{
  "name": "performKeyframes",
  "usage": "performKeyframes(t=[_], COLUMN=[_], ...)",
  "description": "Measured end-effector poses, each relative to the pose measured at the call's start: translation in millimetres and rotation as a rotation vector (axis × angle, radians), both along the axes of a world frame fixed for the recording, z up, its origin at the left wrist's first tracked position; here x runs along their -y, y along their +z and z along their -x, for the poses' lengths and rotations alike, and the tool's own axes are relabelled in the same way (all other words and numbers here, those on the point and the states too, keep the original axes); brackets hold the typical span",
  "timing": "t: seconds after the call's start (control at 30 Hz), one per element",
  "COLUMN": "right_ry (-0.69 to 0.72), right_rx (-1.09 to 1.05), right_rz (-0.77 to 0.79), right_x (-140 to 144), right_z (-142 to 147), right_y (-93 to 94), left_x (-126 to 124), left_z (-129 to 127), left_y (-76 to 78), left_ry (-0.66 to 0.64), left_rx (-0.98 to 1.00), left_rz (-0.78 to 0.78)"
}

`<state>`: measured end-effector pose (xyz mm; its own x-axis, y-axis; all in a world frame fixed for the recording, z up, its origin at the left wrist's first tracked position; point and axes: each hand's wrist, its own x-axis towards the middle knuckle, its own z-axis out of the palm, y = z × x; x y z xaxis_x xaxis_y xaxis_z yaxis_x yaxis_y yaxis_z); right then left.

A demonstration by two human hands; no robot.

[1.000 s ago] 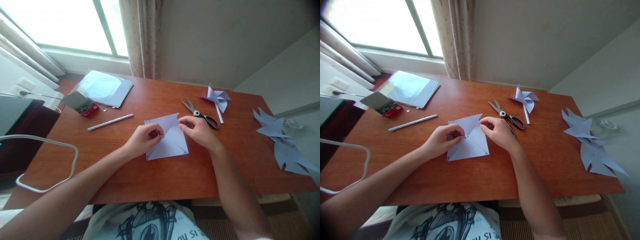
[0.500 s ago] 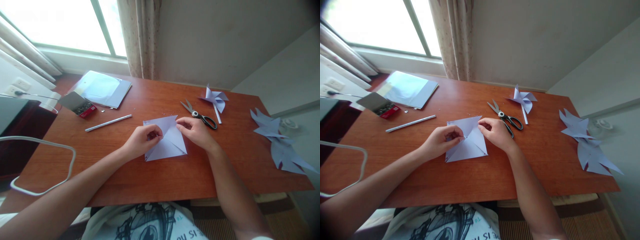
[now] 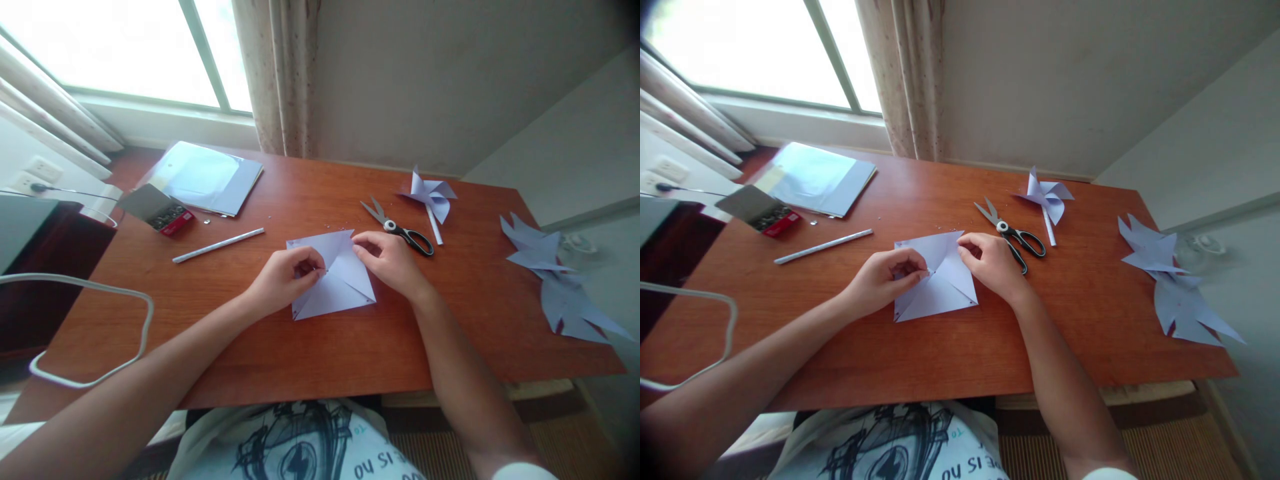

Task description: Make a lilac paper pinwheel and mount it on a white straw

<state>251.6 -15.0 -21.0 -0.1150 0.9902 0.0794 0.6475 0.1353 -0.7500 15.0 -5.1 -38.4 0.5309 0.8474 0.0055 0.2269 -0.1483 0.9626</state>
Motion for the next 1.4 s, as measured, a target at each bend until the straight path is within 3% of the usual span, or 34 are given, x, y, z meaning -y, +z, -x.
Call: performKeyframes(t=[0.23,0.67,0.97,1.2,1.4], right_ry=[-0.073,-0.183,-0.173,-0.169,-0.159], right_rx=[-0.069,-0.264,-0.289,-0.315,-0.332], right_rz=[-0.108,-0.129,-0.162,-0.177,-0.16], right_x=[-0.5,3.1,2.2,0.8,0.9], right_z=[5.8,10.2,8.8,6.9,7.2], right_y=[-3.3,-2.6,-4.1,-7.9,-6.8], left_x=[-0.9,0.5,-0.1,-0.2,0.3], left_z=[1.3,2.6,2.9,1.9,1.7], left_y=[1.4,3.6,3.2,1.6,0.2], left_ry=[0.031,0.157,0.159,0.134,0.146], left_rx=[-0.001,0.118,0.145,0.316,0.25], left_rz=[-0.009,0.046,0.028,0.165,0.12])
